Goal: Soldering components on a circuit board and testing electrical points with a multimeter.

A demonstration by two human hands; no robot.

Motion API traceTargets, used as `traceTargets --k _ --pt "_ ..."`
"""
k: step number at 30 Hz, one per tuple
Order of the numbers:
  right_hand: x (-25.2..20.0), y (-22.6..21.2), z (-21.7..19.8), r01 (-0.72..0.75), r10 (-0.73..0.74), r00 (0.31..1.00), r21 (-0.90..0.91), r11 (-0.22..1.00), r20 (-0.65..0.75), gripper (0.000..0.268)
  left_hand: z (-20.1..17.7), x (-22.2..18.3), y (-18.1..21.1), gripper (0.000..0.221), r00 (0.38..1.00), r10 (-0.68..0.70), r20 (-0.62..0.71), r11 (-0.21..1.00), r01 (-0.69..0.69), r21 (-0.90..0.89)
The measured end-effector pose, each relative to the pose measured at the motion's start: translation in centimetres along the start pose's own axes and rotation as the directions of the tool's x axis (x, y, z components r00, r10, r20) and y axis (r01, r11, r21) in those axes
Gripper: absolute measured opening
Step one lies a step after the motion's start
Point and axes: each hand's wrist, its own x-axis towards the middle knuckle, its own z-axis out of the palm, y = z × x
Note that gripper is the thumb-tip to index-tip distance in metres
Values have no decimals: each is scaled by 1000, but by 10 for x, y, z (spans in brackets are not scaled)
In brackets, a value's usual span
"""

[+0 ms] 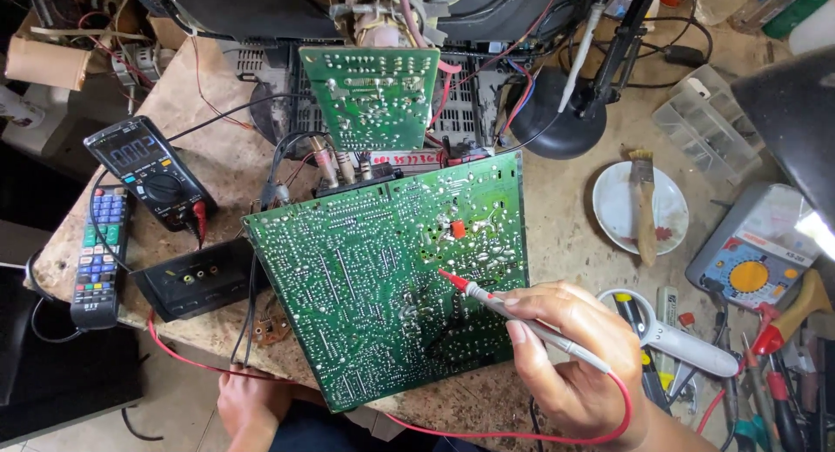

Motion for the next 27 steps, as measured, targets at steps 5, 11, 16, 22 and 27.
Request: traceTargets --k 5,11,16,22,27 --pt "3 0 0 4 -4 999 4 1000 -36 14 -10 -5 2 57 1000 3 -8 1000 -3 12" --pt "4 1 5 0 -1 999 -17 1000 -42 15 -47 -24 15 53 996 -59 71 996 63 -55" --pt "6 -1 6 29 -29 1000 -18 999 4 17 -61 -29 19 46 984 -126 122 989 135 -66" --pt "7 -1 6 56 -55 997 -14 998 50 22 -62 -28 15 58 982 -136 131 975 156 -156" --pt "3 5 9 43 -43 999 -28 999 15 23 -43 -12 10 63 969 -190 157 973 207 -103"
